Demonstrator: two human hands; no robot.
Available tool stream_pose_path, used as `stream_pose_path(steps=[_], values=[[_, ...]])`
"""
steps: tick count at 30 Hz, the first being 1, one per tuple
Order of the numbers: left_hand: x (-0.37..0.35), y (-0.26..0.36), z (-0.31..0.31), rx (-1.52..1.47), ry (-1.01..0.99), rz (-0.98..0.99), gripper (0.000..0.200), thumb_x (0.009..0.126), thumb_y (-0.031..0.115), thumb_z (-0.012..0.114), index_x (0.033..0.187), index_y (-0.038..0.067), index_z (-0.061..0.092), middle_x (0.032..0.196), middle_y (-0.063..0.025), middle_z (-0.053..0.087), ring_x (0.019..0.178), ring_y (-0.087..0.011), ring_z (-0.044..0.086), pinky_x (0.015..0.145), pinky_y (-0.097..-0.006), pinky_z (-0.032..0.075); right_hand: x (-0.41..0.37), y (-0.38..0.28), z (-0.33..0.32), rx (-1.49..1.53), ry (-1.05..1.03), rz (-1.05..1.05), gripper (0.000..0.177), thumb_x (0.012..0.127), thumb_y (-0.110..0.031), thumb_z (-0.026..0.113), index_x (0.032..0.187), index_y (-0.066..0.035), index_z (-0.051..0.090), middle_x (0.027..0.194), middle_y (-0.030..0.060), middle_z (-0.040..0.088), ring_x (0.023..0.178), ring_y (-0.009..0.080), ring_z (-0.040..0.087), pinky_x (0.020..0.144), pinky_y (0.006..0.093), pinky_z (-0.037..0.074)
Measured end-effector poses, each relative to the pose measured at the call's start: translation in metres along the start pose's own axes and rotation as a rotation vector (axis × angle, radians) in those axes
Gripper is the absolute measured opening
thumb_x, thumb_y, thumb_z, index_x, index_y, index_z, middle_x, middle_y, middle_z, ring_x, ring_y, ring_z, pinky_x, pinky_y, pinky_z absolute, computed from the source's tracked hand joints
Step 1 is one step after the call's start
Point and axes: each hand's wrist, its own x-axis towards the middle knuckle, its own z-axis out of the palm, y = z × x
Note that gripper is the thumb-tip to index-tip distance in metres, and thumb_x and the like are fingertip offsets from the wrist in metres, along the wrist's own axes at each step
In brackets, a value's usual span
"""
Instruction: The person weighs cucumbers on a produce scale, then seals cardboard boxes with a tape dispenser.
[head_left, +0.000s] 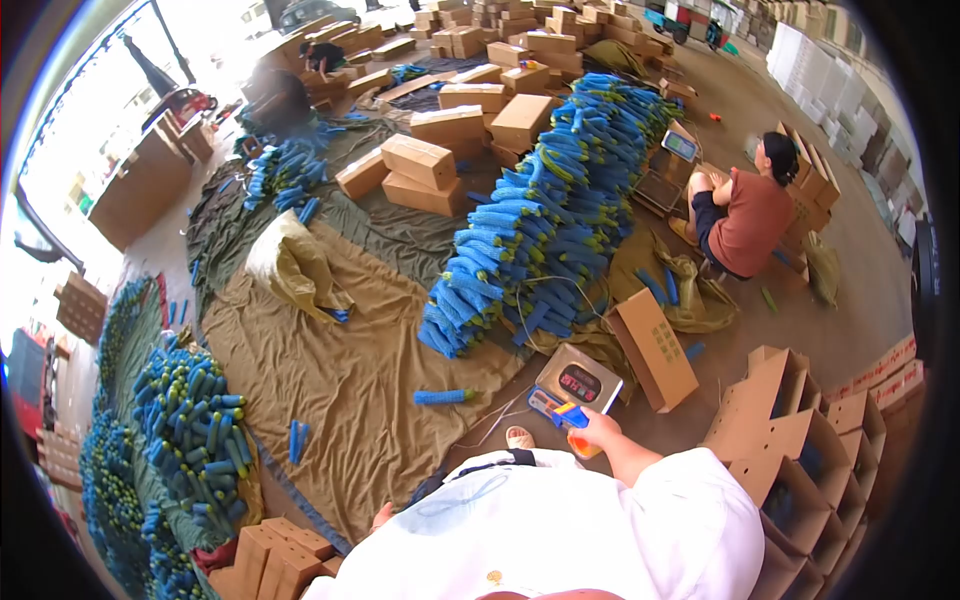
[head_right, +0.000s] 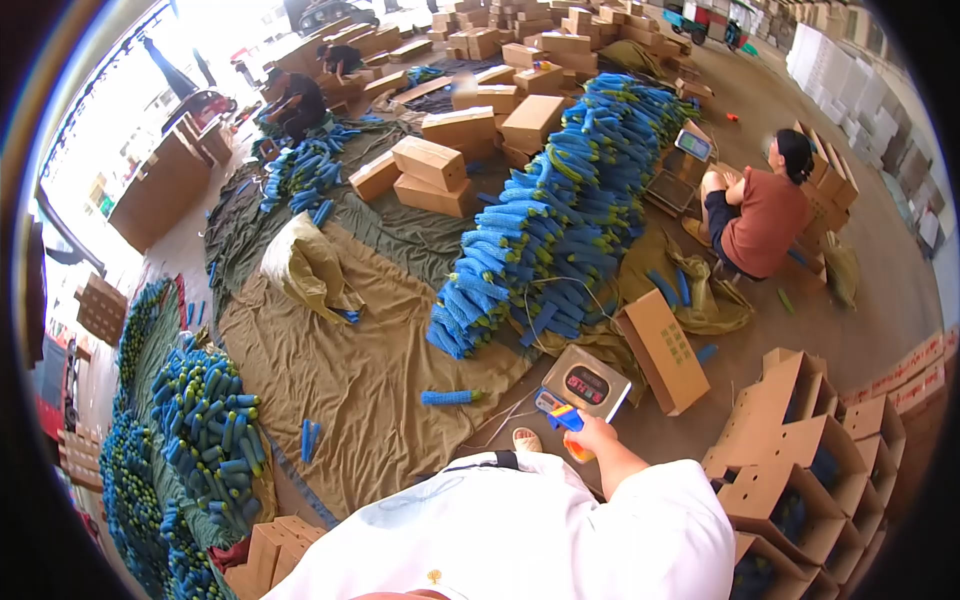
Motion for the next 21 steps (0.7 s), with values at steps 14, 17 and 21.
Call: stream_pose_path(steps=[14, 17, 21], values=[[0.037, -0.081, -0.037, -0.116, -0.192, -0.131, 0.028, 0.087, 0.028, 0.053, 0.1, 0.006, 0.067, 0.098, -0.0128, 0.067, 0.091, -0.0259, 0.063, 0.083, -0.0354, 0.047, -0.005, 0.006, 0.011, 0.036, 0.035, -0.009, 0.083, 0.063, -0.051, 0.071, 0.135, -0.021, 0.043, 0.112, 0.0163, 0.062, 0.101, 0.0294, 0.061, 0.085, 0.0369, 0.048], [0.026, -0.015, -0.033, -0.08, -0.252, -0.196, 0.029, 0.088, 0.029, 0.053, 0.099, 0.007, 0.067, 0.099, -0.013, 0.067, 0.092, -0.0257, 0.062, 0.084, -0.0355, 0.047, -0.015, 0.0, 0.004, 0.037, 0.006, 0.01, 0.083, 0.064, -0.051, 0.071, 0.136, -0.021, 0.043, 0.108, 0.0173, 0.063, 0.098, 0.0306, 0.062, 0.083, 0.0376, 0.048], [0.013, 0.012, -0.022, -0.113, -0.323, -0.227, 0.032, 0.089, 0.033, 0.051, 0.097, 0.007, 0.069, 0.102, -0.0134, 0.066, 0.09, -0.025, 0.062, 0.083, -0.0358, 0.047, -0.012, 0.01, 0.013, 0.019, 0.014, -0.014, 0.084, 0.064, -0.051, 0.071, 0.136, -0.02, 0.042, 0.11, 0.0181, 0.062, 0.1, 0.0308, 0.061, 0.084, 0.0382, 0.048]])
